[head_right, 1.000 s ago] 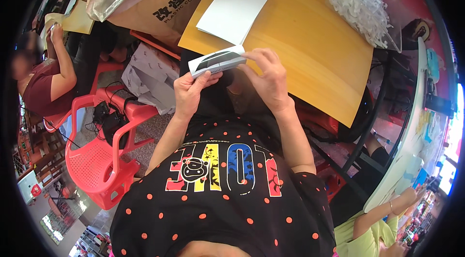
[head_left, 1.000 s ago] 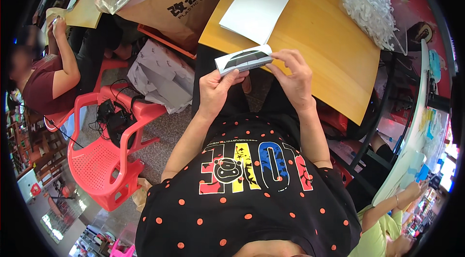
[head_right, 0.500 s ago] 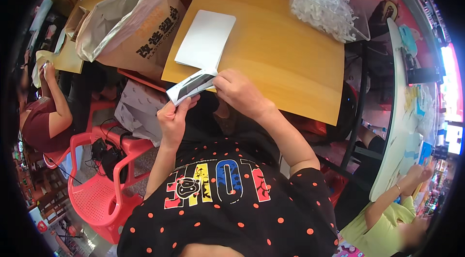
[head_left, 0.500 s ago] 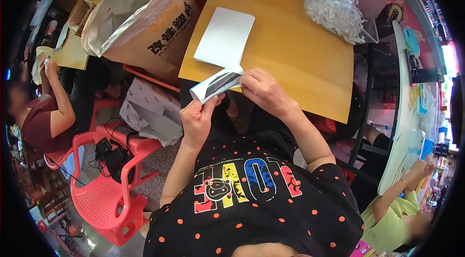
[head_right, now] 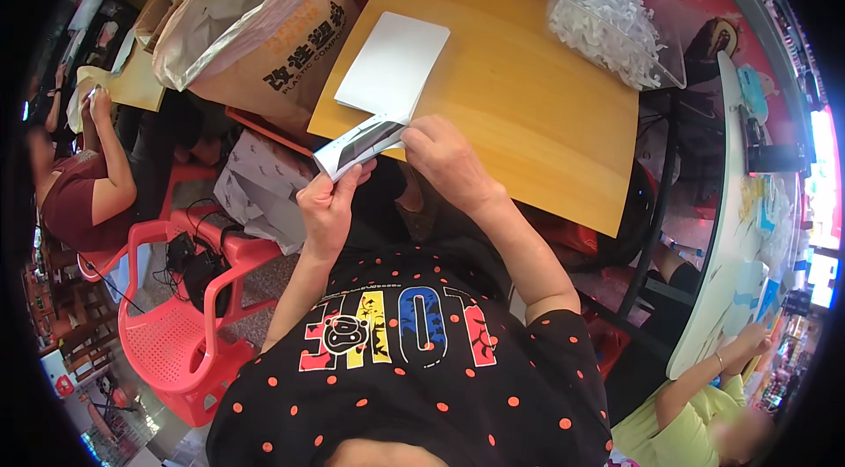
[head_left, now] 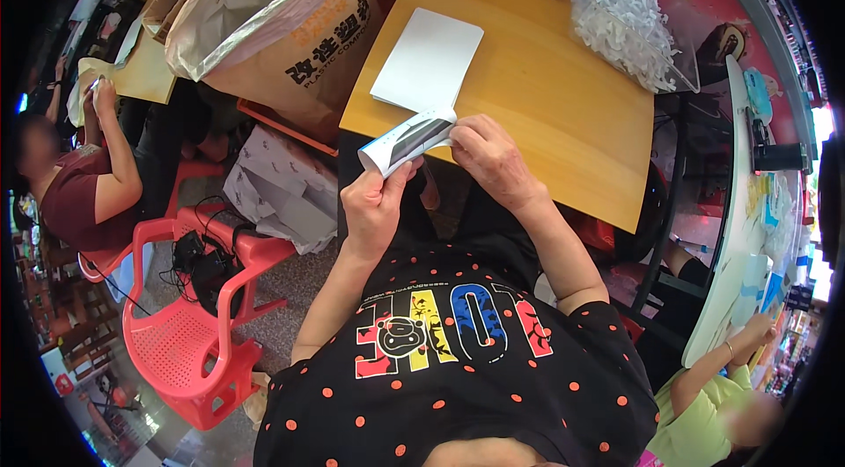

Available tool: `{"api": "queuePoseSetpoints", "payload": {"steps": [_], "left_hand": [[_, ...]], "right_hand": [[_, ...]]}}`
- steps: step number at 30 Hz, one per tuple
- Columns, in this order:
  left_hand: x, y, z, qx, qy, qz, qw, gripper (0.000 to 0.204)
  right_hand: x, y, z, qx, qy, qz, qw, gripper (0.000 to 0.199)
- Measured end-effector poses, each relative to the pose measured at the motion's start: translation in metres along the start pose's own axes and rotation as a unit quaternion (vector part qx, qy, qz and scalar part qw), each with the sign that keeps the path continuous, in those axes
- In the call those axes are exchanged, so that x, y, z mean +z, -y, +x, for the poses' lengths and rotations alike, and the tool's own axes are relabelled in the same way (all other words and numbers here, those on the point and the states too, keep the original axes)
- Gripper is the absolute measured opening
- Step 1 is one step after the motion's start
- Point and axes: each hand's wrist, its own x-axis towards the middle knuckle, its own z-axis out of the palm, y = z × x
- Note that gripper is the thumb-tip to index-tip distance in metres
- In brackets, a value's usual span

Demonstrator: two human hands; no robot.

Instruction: The recorder is placing small items into white cardboard sleeves/packages on a desk.

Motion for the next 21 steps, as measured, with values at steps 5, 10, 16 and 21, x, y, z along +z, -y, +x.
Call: {"api": "queuePoseSetpoints", "payload": {"steps": [5,10,16,21], "left_hand": [[0.001,0.003,-0.001,0.012,-0.012,-0.005,1.0,0.02],[-0.001,0.001,0.001,0.037,-0.008,0.029,0.999,0.019],[-0.008,0.004,0.004,0.072,-0.005,0.039,0.997,0.018],[-0.014,0.007,0.007,0.127,0.034,0.111,0.985,0.017]], "right_hand": [[0.003,0.001,0.001,0.014,-0.009,0.009,1.0,0.02],[0.009,-0.003,-0.003,0.05,-0.008,0.029,0.998,0.018],[-0.016,-0.004,0.0,0.291,0.003,0.258,0.921,0.013],[-0.026,-0.012,0.009,0.337,0.079,0.262,0.901,0.02]]}}
